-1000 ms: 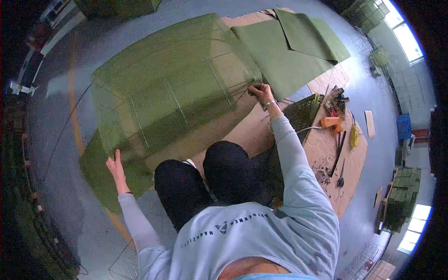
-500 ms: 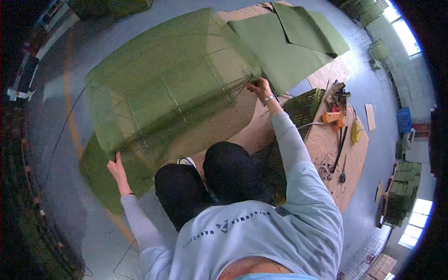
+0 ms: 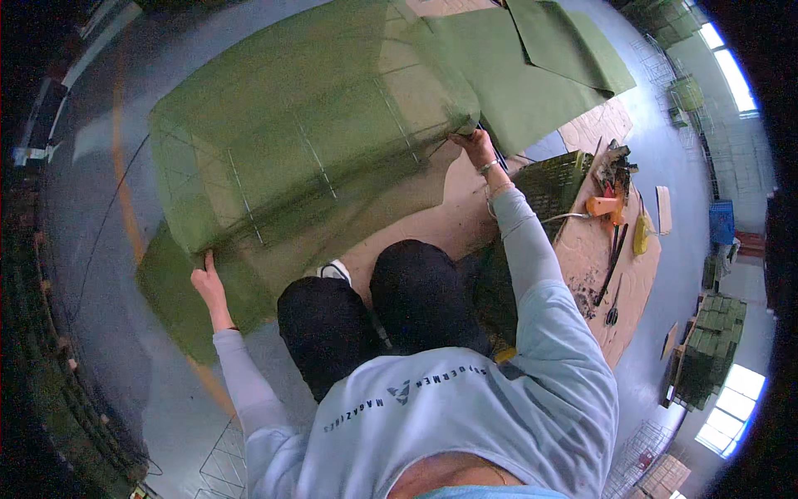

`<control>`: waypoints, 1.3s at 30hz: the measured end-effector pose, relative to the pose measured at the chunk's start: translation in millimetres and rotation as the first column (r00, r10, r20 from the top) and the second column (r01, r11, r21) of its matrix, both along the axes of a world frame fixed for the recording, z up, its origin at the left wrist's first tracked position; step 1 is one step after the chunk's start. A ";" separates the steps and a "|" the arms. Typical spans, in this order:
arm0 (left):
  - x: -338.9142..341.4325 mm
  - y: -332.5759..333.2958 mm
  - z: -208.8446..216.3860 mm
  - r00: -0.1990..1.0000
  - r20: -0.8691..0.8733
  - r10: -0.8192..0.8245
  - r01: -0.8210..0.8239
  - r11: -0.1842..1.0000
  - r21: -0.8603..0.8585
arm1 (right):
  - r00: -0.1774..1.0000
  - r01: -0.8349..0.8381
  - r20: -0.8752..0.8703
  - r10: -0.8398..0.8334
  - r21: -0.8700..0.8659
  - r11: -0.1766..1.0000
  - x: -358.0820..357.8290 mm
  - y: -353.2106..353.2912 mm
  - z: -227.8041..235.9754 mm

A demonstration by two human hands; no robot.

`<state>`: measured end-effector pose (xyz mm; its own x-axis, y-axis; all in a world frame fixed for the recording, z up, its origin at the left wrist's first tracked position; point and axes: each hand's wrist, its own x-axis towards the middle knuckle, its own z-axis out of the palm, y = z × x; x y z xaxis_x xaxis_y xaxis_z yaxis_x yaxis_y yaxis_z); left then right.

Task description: The recorder is assembling a wire net trap by applying hot glue to a metal frame and attaching green netting.

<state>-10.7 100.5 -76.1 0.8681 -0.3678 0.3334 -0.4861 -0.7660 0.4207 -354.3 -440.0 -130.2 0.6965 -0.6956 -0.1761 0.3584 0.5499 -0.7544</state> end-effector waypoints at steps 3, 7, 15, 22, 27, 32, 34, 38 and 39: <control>6.1 -18.4 7.2 0.983 -0.177 0.044 -0.050 0.998 -0.028 | 0.797 -0.274 -0.546 -0.259 -0.709 0.650 -14.6 -22.4 -18.2; 43.1 -54.0 56.9 0.996 -0.011 -0.088 0.084 0.974 -0.210 | 0.870 -0.084 -0.417 -0.261 -0.648 0.757 23.4 -55.8 37.5; 187.8 -95.8 185.8 0.977 -0.181 -0.113 0.093 0.989 -0.114 | 0.680 -0.526 -0.209 -0.703 -0.806 -0.270 134.3 -80.7 239.8; 210.1 -150.3 165.5 0.837 -0.486 -0.250 0.084 0.938 -0.337 | 0.622 -0.463 -0.394 -0.677 -0.882 0.088 144.6 -117.7 197.3; 218.4 -98.7 139.4 0.784 -0.547 -0.294 0.052 0.909 -0.413 | 0.768 -0.440 -0.390 -0.507 -0.898 0.025 154.1 -66.0 194.3; 221.6 -130.1 118.6 0.808 -0.580 -0.104 -0.041 0.972 -0.231 | 0.468 -0.684 -0.763 -0.446 -0.632 0.365 127.4 -99.8 159.9; 237.2 -123.5 107.6 0.845 -0.534 -0.044 -0.082 0.974 -0.210 | 0.529 -0.655 -0.730 -0.433 -0.676 0.339 138.1 -101.8 156.2; 260.7 -102.9 85.9 0.772 -0.628 -0.097 -0.069 0.970 -0.235 | 0.475 -0.754 -0.683 -0.555 -0.641 0.143 168.9 -83.2 164.6; 259.3 -107.7 79.1 0.810 -0.585 -0.053 -0.091 0.973 -0.214 | 0.418 -0.785 -0.697 -0.583 -0.600 0.154 170.5 -85.2 162.7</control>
<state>248.6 -7.2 3.0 0.9295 -0.3285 -0.1679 -0.0801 -0.6240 0.7773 -183.7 -525.2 32.6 0.7566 -0.6538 0.0012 -0.6270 -0.7261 -0.2822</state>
